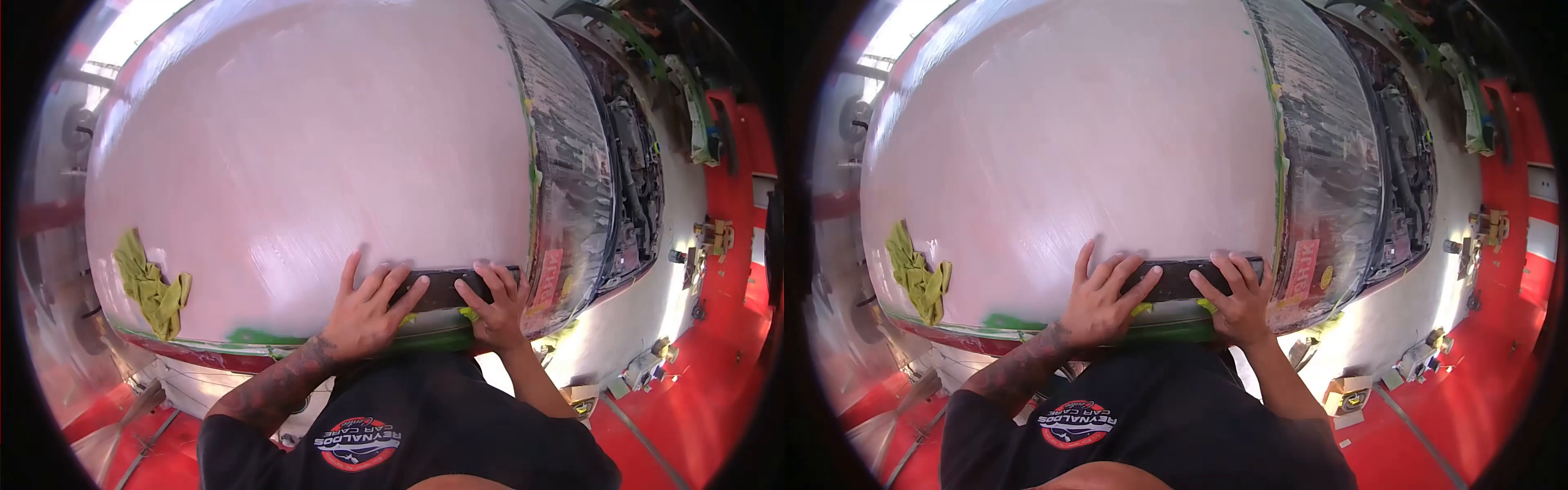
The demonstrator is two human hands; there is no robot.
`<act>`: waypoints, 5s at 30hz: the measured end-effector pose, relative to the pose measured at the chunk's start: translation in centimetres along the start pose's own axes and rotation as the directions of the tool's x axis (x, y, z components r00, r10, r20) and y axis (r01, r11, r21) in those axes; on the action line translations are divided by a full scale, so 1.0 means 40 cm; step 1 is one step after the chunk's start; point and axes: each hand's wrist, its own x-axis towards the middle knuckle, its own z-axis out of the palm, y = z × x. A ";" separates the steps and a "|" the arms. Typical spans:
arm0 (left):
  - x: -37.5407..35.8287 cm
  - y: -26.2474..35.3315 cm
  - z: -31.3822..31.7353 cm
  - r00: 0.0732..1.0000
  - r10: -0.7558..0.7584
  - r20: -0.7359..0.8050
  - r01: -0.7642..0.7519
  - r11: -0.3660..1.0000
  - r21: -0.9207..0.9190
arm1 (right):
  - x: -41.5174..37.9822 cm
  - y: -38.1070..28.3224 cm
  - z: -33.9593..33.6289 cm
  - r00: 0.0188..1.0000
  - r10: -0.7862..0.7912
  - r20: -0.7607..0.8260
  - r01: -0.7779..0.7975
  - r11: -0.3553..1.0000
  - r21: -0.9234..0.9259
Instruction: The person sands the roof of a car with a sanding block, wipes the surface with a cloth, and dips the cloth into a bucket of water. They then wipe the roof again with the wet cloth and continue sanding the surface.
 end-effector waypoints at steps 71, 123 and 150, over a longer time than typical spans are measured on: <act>0.420 -0.723 -0.200 0.870 -0.264 -0.416 0.391 0.885 0.254 | 1.182 0.155 0.222 0.878 -0.479 -0.001 0.477 0.874 0.092; -0.212 -0.267 -0.170 0.904 -0.365 -0.224 0.400 0.907 0.136 | 0.502 -0.220 0.144 0.860 -0.504 0.074 0.501 0.864 0.058; -0.185 -0.064 -0.068 0.958 -0.266 -0.107 0.267 0.964 -0.008 | 0.125 -0.143 0.046 0.975 -0.201 0.092 0.201 0.980 0.016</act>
